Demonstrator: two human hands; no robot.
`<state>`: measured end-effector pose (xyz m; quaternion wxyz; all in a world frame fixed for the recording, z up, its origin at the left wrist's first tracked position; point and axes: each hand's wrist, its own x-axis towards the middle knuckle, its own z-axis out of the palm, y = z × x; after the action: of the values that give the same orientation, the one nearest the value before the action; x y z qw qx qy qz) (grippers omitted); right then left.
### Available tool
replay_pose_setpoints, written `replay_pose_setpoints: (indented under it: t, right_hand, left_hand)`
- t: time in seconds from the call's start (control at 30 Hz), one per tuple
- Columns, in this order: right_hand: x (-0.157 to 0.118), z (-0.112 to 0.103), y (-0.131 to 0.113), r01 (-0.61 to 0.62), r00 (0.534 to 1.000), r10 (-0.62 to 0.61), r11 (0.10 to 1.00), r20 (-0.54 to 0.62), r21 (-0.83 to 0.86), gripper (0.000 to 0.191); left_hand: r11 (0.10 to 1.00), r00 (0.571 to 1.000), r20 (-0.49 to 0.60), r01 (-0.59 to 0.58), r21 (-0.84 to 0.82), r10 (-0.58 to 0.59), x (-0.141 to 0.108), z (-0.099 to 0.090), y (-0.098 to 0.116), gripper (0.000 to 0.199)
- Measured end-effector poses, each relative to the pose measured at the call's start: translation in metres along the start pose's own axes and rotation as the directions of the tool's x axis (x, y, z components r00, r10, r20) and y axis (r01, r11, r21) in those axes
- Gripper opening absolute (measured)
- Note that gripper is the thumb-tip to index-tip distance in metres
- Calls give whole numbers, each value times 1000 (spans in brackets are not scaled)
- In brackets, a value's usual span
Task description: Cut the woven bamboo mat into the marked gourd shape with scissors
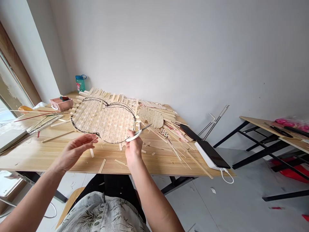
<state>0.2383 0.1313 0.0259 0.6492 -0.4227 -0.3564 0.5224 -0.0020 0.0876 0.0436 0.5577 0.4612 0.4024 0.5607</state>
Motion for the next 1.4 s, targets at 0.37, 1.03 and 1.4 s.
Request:
replay_pose_setpoints:
  t: [0.37,1.03,1.4]
  right_hand:
    - [12,-3,-62,19,998,-19,1000,-67,-3,47]
    - [34,12,-96,-10,998,5,996,61,84,48]
    - [-67,36,-17,-53,975,15,985,222,162,54]
  left_hand:
    - [942,959,-221,101,-320,-178,27,-65,36,31]
    - [928,969,-210,46,-369,-131,9,-36,10,37]
    - [794,896,-424,-161,-587,-132,-3,16,21,32]
